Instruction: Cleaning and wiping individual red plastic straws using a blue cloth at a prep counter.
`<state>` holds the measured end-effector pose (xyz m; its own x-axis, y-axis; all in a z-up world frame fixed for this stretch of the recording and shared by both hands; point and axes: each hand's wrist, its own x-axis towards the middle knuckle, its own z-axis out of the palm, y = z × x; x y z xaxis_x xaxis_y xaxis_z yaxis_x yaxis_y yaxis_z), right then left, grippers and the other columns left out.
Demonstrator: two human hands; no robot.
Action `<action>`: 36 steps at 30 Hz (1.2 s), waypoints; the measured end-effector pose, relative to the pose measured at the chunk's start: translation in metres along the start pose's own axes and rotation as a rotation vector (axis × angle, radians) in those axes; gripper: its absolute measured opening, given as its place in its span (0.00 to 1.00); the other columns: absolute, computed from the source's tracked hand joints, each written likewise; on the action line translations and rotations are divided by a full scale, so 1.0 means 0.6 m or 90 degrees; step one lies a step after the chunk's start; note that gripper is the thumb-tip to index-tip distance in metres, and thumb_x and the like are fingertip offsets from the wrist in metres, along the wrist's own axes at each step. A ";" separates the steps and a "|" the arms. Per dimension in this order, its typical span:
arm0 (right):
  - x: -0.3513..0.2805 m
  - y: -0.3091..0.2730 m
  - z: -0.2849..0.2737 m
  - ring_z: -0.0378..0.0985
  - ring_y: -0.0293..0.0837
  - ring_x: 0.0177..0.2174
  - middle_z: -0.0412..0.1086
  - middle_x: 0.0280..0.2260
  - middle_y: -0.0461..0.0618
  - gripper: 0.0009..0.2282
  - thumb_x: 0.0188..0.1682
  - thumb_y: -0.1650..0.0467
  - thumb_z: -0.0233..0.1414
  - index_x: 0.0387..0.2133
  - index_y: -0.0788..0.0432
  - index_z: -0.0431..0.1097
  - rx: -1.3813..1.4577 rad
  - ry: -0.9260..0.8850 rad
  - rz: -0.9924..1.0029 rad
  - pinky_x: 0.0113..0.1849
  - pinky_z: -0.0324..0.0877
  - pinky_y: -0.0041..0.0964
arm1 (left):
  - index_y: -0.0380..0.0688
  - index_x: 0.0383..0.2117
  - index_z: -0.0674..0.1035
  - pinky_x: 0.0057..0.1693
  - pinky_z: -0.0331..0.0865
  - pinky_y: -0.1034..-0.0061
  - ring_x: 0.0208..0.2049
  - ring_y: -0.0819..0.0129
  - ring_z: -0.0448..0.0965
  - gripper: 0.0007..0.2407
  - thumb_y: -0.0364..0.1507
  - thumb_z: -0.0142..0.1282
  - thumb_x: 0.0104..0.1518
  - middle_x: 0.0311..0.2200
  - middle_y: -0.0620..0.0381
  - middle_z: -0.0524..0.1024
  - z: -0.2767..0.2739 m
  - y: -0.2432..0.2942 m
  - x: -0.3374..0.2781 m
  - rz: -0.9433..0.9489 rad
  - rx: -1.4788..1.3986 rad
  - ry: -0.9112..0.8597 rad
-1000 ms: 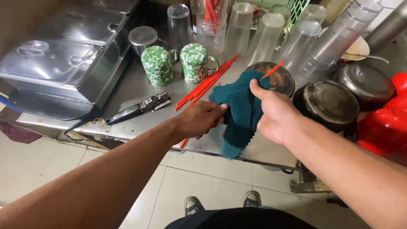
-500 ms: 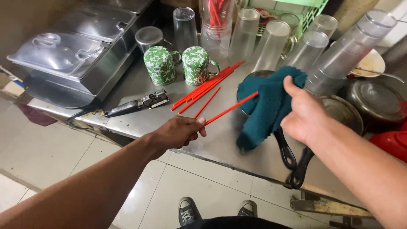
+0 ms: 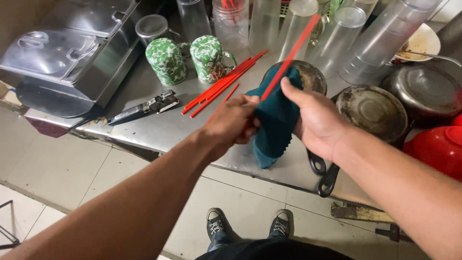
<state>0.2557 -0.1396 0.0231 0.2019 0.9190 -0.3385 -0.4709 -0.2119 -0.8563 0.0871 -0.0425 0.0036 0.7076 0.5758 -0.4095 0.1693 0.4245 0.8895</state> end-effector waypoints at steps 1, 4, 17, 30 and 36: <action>-0.005 0.001 -0.004 0.79 0.43 0.42 0.78 0.41 0.48 0.15 0.54 0.59 0.50 0.43 0.57 0.73 0.002 0.004 0.002 0.49 0.72 0.43 | 0.45 0.39 0.68 0.24 0.54 0.78 0.19 0.76 0.63 0.12 0.40 0.45 0.67 0.24 0.61 0.68 0.013 0.000 0.000 -0.004 0.000 -0.003; -0.017 -0.004 -0.012 0.76 0.50 0.34 0.74 0.36 0.53 0.15 0.55 0.59 0.52 0.40 0.59 0.73 -0.030 0.004 -0.006 0.40 0.74 0.48 | 0.44 0.40 0.73 0.26 0.63 0.76 0.21 0.72 0.71 0.12 0.40 0.48 0.65 0.26 0.56 0.75 0.039 -0.007 0.007 -0.023 0.090 0.033; -0.033 -0.015 -0.072 0.79 0.38 0.30 0.77 0.32 0.46 0.16 0.52 0.59 0.53 0.41 0.60 0.75 -0.245 0.138 -0.047 0.35 0.75 0.36 | 0.39 0.38 0.81 0.36 0.74 0.77 0.29 0.74 0.78 0.09 0.32 0.60 0.59 0.28 0.57 0.80 0.037 -0.013 0.063 0.282 0.247 0.250; -0.057 -0.022 -0.045 0.80 0.37 0.30 0.79 0.34 0.46 0.18 0.49 0.56 0.51 0.43 0.56 0.75 -0.381 0.016 0.086 0.35 0.76 0.35 | 0.48 0.46 0.76 0.41 0.73 0.71 0.32 0.74 0.79 0.11 0.35 0.50 0.63 0.37 0.62 0.82 0.050 0.061 0.065 0.129 0.058 0.049; -0.059 -0.012 -0.048 0.80 0.37 0.32 0.79 0.33 0.46 0.21 0.47 0.53 0.51 0.43 0.56 0.75 -0.454 0.025 0.128 0.36 0.76 0.36 | 0.48 0.44 0.76 0.46 0.73 0.68 0.37 0.73 0.82 0.08 0.32 0.52 0.63 0.38 0.62 0.83 0.039 0.028 0.080 0.128 -0.030 0.131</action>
<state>0.2767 -0.1801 0.0302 0.2073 0.8303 -0.5174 0.1678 -0.5512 -0.8173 0.1399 -0.0240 0.0035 0.5688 0.7794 -0.2629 0.0039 0.3170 0.9484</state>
